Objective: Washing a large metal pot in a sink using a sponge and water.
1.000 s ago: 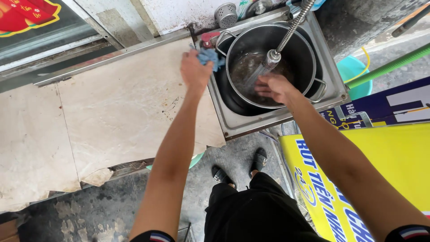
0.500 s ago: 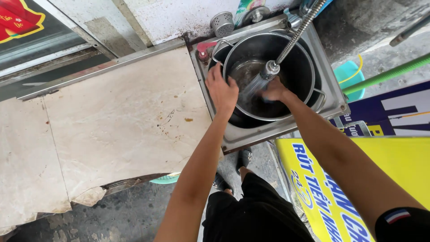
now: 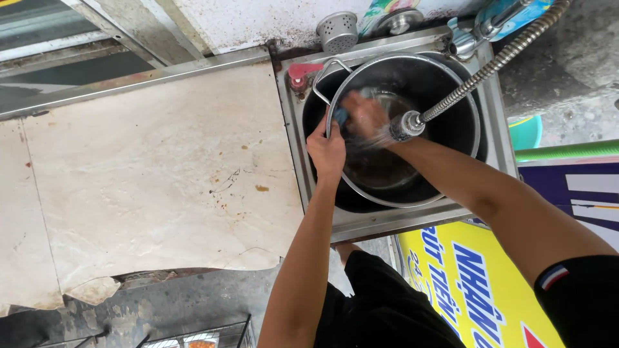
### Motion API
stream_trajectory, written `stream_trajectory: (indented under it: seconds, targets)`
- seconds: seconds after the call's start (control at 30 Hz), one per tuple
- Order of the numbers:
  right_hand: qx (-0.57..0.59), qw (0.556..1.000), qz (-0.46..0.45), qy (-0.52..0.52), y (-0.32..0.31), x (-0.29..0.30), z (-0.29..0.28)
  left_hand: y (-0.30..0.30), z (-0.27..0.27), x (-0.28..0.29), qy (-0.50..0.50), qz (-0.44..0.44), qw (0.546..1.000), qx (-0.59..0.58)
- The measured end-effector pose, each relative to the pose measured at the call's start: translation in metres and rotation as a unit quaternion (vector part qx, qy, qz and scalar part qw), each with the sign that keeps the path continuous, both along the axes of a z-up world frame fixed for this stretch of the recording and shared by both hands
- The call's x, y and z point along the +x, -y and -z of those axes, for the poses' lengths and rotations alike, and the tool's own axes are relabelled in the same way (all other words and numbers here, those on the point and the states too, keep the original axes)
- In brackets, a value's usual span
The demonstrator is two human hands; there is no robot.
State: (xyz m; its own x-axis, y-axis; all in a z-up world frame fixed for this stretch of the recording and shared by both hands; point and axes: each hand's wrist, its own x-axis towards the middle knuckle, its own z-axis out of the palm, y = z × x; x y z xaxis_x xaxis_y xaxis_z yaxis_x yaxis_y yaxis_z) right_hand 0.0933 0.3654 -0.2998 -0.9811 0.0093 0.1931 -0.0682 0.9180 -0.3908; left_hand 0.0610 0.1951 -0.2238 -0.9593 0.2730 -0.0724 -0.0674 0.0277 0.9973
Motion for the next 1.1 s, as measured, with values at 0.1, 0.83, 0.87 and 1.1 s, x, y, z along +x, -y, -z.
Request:
stream_trajectory:
  seconds: [0.1,0.83,0.87,1.1]
  targets:
    - [0.107,0.987,0.106,0.049,-0.049,0.012,-0.032,0.001,-0.003,-0.001,0.065,0.005,0.995,-0.081]
    - [-0.868,0.359,0.324,-0.111,0.027,-0.042,-0.042,0.003,0.006,0.017,0.288,0.027,0.938,0.189]
    - [-0.871,0.279,0.352,-0.200,0.000,-0.069,-0.048,0.004,0.012,0.013,0.306,0.051,0.921,0.235]
    - [-0.584,0.583,0.545,-0.146,0.094,-0.038,-0.054,0.019,0.014,0.003,0.401,0.109,0.855,0.310]
